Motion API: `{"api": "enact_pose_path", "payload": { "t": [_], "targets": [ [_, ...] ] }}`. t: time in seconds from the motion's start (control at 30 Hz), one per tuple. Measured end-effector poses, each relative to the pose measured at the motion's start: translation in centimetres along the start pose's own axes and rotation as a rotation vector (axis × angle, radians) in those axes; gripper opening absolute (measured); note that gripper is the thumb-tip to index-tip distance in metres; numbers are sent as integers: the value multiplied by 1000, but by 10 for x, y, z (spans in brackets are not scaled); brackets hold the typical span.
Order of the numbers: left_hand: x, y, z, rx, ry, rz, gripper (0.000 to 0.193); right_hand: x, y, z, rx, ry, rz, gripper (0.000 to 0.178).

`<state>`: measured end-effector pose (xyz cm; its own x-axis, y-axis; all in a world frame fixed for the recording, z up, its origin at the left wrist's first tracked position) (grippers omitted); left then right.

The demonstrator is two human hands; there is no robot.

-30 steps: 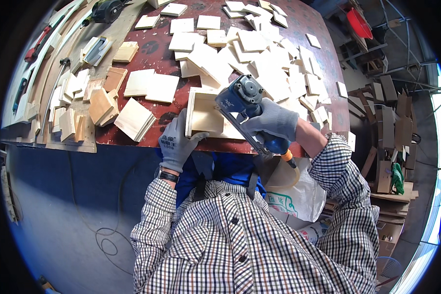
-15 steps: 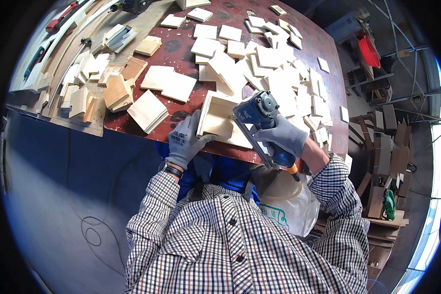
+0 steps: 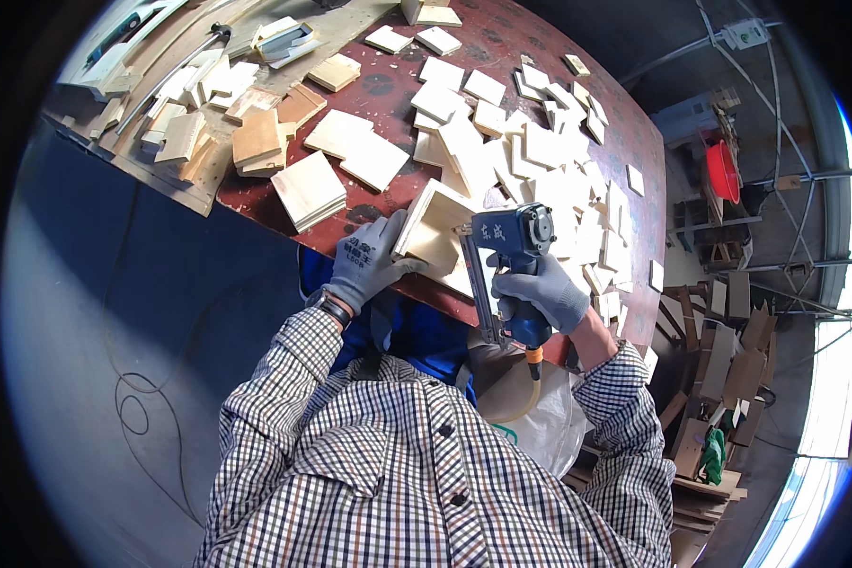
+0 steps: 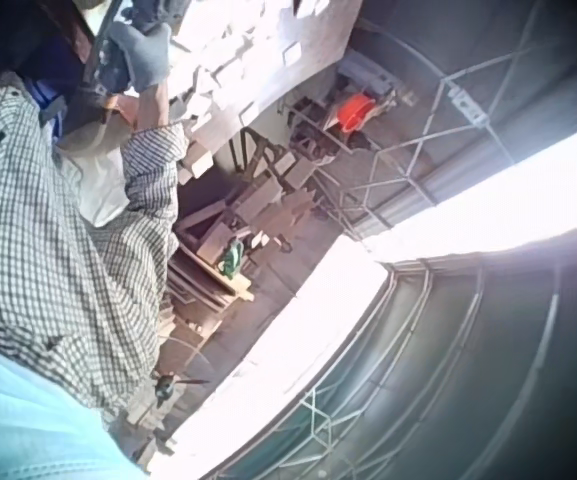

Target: The person assembles small wooden boxes by hand, arranging four cut pieces into a rectangular frame and securing them with a pneumatic nail gun. The person repeats this process multiple times, stacking completed boxes on the workbench.

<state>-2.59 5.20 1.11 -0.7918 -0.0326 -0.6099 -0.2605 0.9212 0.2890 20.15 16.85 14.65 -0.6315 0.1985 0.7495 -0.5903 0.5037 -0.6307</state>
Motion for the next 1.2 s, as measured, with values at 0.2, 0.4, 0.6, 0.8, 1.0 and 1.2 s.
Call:
{"api": "enact_pose_path", "payload": {
  "t": [0.2, 0.4, 0.6, 0.8, 1.0, 1.2],
  "targets": [
    [2, -4, 5, -54, 39, 49, 92, 1, 2, -2, -31, -51, -58, 34],
    [5, -4, 10, -83, 71, 90, 91, 5, -2, 0, 10, -5, -39, 35],
    [3, -3, 6, -77, 44, 89, 91, 9, -3, 5, -12, -45, -10, 35],
    [2, -4, 5, -64, 41, 73, 93, 3, 4, -2, -7, -15, 37, 32],
    [-1, -2, 0, -46, 24, 37, 91, 2, 6, -5, -16, -94, 76, 28],
    [-4, -1, -2, -63, 2, 47, 89, 6, 6, -8, -2, -127, 70, 28]
  ]
}}
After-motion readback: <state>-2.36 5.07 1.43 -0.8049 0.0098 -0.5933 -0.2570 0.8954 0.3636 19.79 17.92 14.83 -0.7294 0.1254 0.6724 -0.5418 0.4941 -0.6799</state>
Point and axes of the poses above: each hand's wrist, its own y-axis towards the middle knuckle, its own z-axis out of the palm, x = y × z, the point moved 5 cm from there along y, towards the middle knuckle, and after that the axes turned 5 degrees about x, right-handed, at the moved point
